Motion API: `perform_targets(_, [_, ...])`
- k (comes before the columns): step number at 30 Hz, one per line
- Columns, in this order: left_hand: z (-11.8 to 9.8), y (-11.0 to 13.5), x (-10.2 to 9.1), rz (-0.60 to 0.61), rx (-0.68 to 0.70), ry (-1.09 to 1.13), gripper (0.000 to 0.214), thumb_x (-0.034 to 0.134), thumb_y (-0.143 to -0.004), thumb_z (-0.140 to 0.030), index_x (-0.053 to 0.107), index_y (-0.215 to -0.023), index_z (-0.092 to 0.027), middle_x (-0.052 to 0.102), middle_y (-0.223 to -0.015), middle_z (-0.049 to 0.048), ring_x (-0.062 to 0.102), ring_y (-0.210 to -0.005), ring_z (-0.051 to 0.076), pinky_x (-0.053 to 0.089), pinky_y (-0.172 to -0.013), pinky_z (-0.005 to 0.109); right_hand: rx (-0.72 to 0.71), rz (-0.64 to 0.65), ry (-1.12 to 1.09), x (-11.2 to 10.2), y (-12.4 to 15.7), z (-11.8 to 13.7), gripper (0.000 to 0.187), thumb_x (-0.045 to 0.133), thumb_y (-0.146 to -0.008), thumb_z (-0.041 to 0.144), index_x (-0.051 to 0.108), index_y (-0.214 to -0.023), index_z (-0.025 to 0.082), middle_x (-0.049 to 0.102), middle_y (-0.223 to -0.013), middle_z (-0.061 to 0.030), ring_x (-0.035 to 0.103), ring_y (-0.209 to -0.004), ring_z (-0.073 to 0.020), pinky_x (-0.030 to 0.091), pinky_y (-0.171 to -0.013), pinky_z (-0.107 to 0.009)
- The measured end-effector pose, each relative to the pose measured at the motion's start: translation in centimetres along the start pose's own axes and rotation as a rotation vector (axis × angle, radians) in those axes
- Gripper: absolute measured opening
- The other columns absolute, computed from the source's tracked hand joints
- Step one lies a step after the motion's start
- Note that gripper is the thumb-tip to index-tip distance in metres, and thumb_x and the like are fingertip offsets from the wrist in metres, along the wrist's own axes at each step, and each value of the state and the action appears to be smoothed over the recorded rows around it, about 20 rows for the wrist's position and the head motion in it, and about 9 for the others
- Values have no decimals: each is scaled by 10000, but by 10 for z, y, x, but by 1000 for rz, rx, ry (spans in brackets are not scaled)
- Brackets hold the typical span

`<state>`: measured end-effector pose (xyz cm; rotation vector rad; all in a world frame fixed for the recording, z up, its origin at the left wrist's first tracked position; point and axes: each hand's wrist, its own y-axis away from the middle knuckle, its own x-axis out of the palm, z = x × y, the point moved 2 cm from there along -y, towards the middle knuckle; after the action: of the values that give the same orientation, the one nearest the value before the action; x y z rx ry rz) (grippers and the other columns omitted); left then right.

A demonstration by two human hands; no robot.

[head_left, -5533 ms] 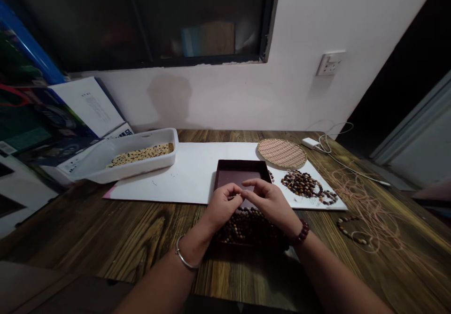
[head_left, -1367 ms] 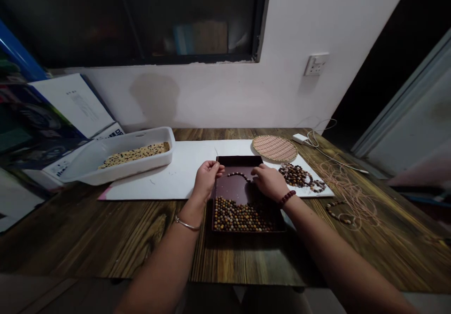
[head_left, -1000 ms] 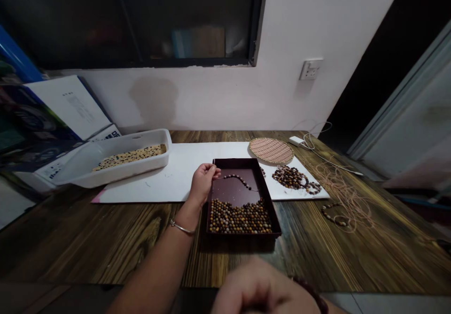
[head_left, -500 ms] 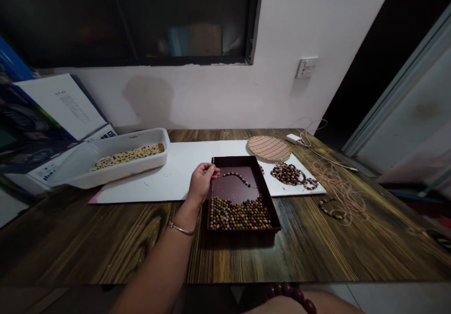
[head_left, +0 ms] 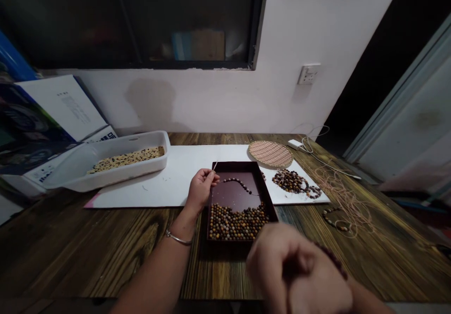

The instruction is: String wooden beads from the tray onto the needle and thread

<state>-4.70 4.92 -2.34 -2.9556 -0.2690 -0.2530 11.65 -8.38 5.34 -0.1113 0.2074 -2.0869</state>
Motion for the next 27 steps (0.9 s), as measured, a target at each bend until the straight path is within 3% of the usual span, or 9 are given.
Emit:
perform_targets(3, [0,-1,0,-3,-5,-7,235,669,-643,-365,565,-683,-158,629,-602,5,573,-549,103,452,-542,215,-201,-600,49,-55,3,15,299,564,-726,455,447,-577,224,329,-426,78,284,-379,-74,282,-399,-220])
perform_targets(5, [1,-1,0,-8,-1,-17,233,670,-643,-366,566,-682,-161,629,-604,6,567,-542,104,453,-542,219,-285,-926,131,-88,7,11,206,490,-770,377,440,-633,231,294,-433,90,221,-373,-74,274,-405,-230])
perform_targets(8, [0,0,0,-13,9,-32,230,657,-653,-371,569,-692,-161,627,-613,3,566,-554,105,455,-556,221,-340,-1179,170,-120,11,-12,236,516,-759,351,398,-602,220,307,-454,81,271,-387,-73,252,-394,-219])
perform_targets(12, [0,1,0,-13,8,-43,213,648,-660,-360,571,-689,-163,624,-612,1,558,-547,101,452,-559,222,-331,-1285,18,-134,13,-41,231,583,-697,313,418,-580,201,317,-416,95,239,-367,-55,204,-371,-195])
perform_targets(16, [0,2,-1,-20,2,-35,194,649,-668,-342,577,-690,-163,626,-608,2,551,-538,98,447,-558,222,-281,-1380,-63,-132,14,-49,209,641,-621,288,470,-575,178,369,-443,86,282,-393,-41,193,-371,-163])
perform_targets(27, [0,2,-1,-12,0,-43,160,631,-689,-312,579,-694,-160,622,-605,2,551,-541,96,445,-545,213,-221,-1394,-92,-130,13,-54,196,664,-593,274,503,-563,165,373,-447,79,296,-424,-41,203,-378,-145])
